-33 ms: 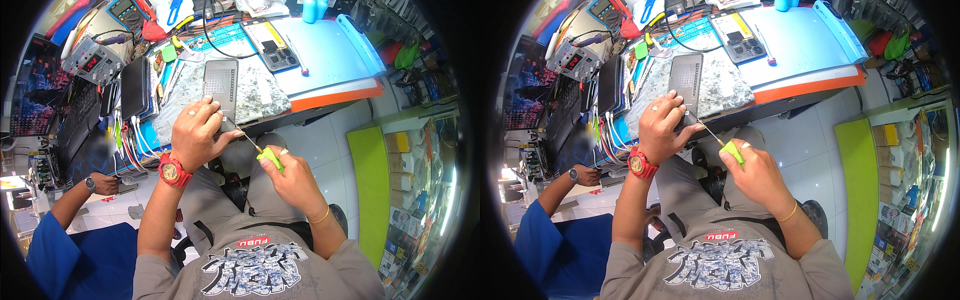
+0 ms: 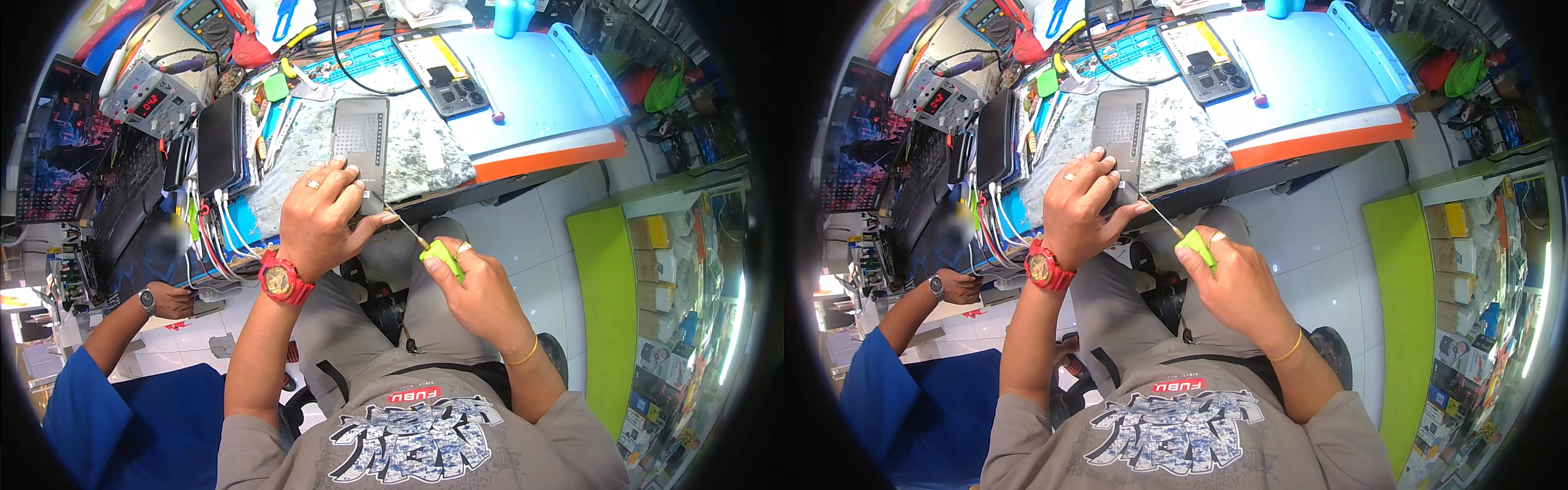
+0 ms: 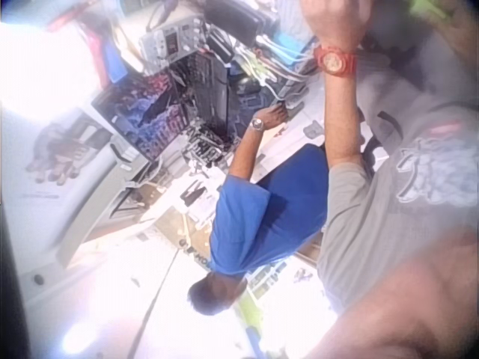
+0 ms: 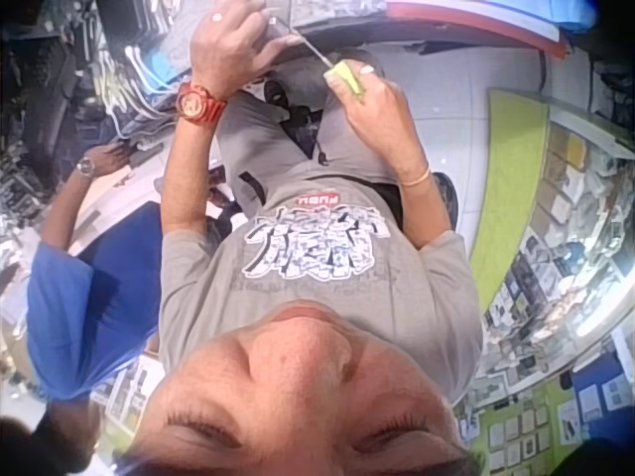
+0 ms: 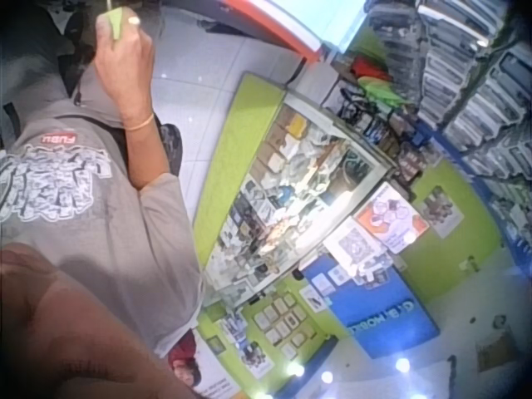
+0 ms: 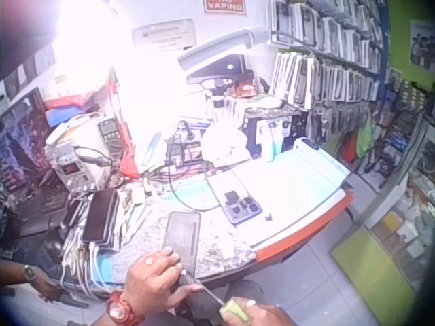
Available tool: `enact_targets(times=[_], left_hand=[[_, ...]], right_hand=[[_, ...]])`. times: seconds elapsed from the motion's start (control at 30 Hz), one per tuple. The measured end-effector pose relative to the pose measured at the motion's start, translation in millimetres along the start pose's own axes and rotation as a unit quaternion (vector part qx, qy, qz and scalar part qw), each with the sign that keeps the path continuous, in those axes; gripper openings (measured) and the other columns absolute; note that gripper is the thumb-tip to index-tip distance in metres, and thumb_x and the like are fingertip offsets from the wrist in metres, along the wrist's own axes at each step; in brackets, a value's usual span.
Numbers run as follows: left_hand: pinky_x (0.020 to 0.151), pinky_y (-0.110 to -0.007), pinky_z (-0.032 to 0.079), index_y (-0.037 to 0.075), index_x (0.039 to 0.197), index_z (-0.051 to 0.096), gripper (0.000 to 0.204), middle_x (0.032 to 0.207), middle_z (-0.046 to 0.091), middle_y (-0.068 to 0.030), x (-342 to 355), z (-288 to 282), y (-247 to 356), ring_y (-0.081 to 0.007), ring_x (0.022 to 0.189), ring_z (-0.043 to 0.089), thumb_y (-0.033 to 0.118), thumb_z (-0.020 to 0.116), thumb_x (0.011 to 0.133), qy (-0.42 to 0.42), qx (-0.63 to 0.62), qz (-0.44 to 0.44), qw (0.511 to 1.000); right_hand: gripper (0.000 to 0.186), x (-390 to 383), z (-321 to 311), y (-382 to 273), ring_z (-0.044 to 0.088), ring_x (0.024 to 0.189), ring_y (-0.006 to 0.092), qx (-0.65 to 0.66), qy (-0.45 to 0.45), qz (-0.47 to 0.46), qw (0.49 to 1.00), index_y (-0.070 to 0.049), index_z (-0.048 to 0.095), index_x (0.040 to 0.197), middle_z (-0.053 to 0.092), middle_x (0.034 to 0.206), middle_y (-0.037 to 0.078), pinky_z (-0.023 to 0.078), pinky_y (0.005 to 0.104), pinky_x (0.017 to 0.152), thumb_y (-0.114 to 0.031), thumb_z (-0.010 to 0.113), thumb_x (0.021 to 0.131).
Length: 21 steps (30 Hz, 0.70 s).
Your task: The person prying the back cover off a mobile phone using a tool and subsequently disconnecting a white cable from an electronic device by hand.
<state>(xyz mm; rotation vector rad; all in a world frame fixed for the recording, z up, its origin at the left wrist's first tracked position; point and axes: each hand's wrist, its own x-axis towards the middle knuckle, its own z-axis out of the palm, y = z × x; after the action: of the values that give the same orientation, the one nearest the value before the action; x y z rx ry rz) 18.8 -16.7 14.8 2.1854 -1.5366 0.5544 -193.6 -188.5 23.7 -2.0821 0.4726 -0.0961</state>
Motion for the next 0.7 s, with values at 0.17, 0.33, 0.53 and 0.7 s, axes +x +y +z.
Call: enact_targets(times=[0.17,0.33,0.53,0.7], left_hand=[[0.104,-0.051,0.059,0.0,0.1,0.079,0.052,0.114,0.079,-0.016,-1.0,0.5,-0.1,-0.0378,0.121,0.075,0.041,0.098,0.077,-0.002,-0.002,-0.003,1.0],[0.104,-0.051,0.059,0.0,0.101,0.079,0.052,0.115,0.079,-0.0157,-0.5,0.1,0.0,-0.0379,0.121,0.075,0.041,0.098,0.076,-0.003,-0.001,-0.002,1.0],[0.104,-0.051,0.059,0.0,0.101,0.079,0.052,0.114,0.079,-0.0155,-1.1,0.8,-0.6,-0.0379,0.121,0.075,0.042,0.098,0.076,-0.005,-0.001,-0.003,1.0],[0.104,-0.051,0.059,0.0,0.101,0.079,0.053,0.114,0.079,-0.0153,-1.1,0.3,-1.0,-0.0379,0.121,0.075,0.042,0.098,0.077,-0.005,0.002,0.0,1.0]], right_hand=[[0.052,2.5,-0.1,0.2,0.074,0.098,0.0524,0.001,-0.003,0.006,1.0,0.011,0.072,0.129,0.076,0.107,0.033,0.059,0.053,0.086,-0.038,0.065,0.112],[0.054,4.0,0.2,-0.7,0.074,0.101,0.0528,0.001,-0.001,0.006,1.0,0.013,0.071,0.129,0.076,0.111,0.034,0.06,0.0525,0.088,-0.038,0.065,0.112],[0.052,5.9,0.7,-2.3,0.074,0.097,0.0528,0.006,-0.002,0.013,1.0,0.011,0.071,0.128,0.076,0.105,0.034,0.059,0.0532,0.085,-0.038,0.065,0.112],[0.052,6.7,0.8,-1.9,0.075,0.096,0.0524,0.003,-0.005,0.02,1.0,0.01,0.071,0.128,0.076,0.103,0.034,0.059,0.0533,0.084,-0.038,0.065,0.112]])
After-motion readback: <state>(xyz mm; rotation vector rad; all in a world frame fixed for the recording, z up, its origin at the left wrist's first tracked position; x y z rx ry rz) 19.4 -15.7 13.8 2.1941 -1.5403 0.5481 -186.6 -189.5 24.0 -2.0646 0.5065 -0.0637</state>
